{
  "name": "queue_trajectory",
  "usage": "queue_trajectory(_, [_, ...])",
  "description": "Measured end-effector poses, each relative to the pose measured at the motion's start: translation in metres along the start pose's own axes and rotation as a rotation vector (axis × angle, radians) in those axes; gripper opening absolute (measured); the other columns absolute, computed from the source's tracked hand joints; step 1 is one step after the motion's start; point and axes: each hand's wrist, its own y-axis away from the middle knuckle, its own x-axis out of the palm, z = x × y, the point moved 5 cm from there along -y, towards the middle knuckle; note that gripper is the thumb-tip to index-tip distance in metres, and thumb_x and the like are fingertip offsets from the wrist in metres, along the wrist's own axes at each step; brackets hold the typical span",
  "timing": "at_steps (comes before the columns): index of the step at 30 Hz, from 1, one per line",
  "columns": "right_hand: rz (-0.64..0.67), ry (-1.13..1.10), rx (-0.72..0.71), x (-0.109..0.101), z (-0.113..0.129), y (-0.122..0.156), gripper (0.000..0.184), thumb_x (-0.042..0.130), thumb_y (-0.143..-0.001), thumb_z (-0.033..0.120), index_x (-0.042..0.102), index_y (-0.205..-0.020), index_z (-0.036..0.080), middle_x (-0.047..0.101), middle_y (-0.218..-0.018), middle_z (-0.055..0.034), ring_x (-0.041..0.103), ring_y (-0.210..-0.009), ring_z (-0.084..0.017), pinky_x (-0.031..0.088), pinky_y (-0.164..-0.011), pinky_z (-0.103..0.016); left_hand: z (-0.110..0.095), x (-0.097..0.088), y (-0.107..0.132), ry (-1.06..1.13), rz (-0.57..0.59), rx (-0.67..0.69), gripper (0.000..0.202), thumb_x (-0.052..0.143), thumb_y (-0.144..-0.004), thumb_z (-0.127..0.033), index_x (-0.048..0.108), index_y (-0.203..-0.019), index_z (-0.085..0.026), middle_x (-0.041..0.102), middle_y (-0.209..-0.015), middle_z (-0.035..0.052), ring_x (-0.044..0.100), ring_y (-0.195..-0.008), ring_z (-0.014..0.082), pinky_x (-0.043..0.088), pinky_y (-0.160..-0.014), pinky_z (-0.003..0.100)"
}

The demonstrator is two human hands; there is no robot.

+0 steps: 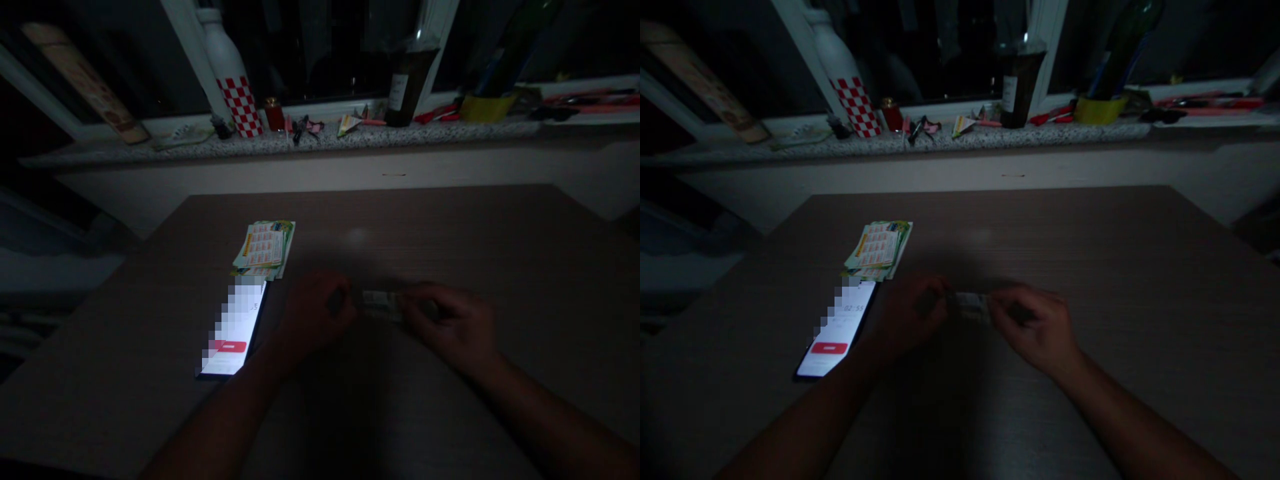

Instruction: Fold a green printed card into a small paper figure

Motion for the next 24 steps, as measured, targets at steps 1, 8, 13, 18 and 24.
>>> queue_trajectory(1, [-0.007, -0.046, 0.156, 0.002, -0.010, 0.000, 0.004, 0.062, -0.079, 0.021, 0.065, -0.078, 0.019, 0.068, -0.061, -0.0018, 0.063, -0.051, -0.014, 0.050, -0.046, -0.024, 0.002, 0.000, 0.000, 0.007, 0.002, -0.027, 0.006, 0.055, -0.073, -0.015, 0.055, -0.078, -0.020, 0.065, -0.083, 0.0015, 0.059, -0.079, 0.0169, 0.046, -0.074, 0.033])
queue_trajectory(8, [0.198, -0.273, 0.770, 0.026, -0.058, 0.015, 0.031, 0.066, -0.072, 0.031, 0.052, -0.095, 0.016, 0.064, -0.058, 0.0016, 0.064, -0.043, -0.016, 0.048, -0.034, -0.022, -0.001, 0.011, 0.002, -0.039, 0.089, 0.028, 0.005, 0.055, -0.077, -0.019, 0.056, -0.083, -0.018, 0.063, -0.085, 0.0039, 0.058, -0.081, 0.0179, 0.047, -0.075, 0.033])
queue_trajectory(13, [0.496, 0.012, 0.467, 0.015, -0.056, 0.008, 0.017, 0.056, -0.084, 0.033, 0.063, -0.082, 0.017, 0.063, -0.055, 0.0010, 0.060, -0.040, -0.013, 0.044, -0.036, -0.021, -0.002, 0.020, 0.005, -0.091, 0.287, 0.064, 0.017, 0.059, -0.078, -0.023, 0.058, -0.094, -0.019, 0.062, -0.098, 0.0055, 0.057, -0.093, 0.0205, 0.046, -0.083, 0.034])
queue_trajectory(18, [0.581, 0.204, 0.051, 0.008, -0.034, -0.012, 0.013, 0.061, -0.080, 0.017, 0.067, -0.092, 0.021, 0.069, -0.087, -0.0036, 0.067, -0.076, -0.017, 0.053, -0.069, -0.029, -0.004, 0.029, 0.007, -0.074, 0.404, 0.097, 0.018, 0.058, -0.082, -0.025, 0.059, -0.099, -0.019, 0.062, -0.099, 0.0049, 0.055, -0.096, 0.0209, 0.044, -0.086, 0.034])
queue_trajectory(24, [0.684, 0.182, -0.210, 0.023, -0.027, -0.007, 0.020, 0.064, -0.081, 0.018, 0.067, -0.100, 0.022, 0.068, -0.096, -0.0064, 0.061, -0.096, -0.020, 0.049, -0.086, -0.037, 0.001, 0.042, 0.007, -0.091, 0.444, 0.124, 0.017, 0.056, -0.085, -0.029, 0.061, -0.098, -0.019, 0.062, -0.098, 0.0051, 0.055, -0.094, 0.0198, 0.043, -0.085, 0.034])
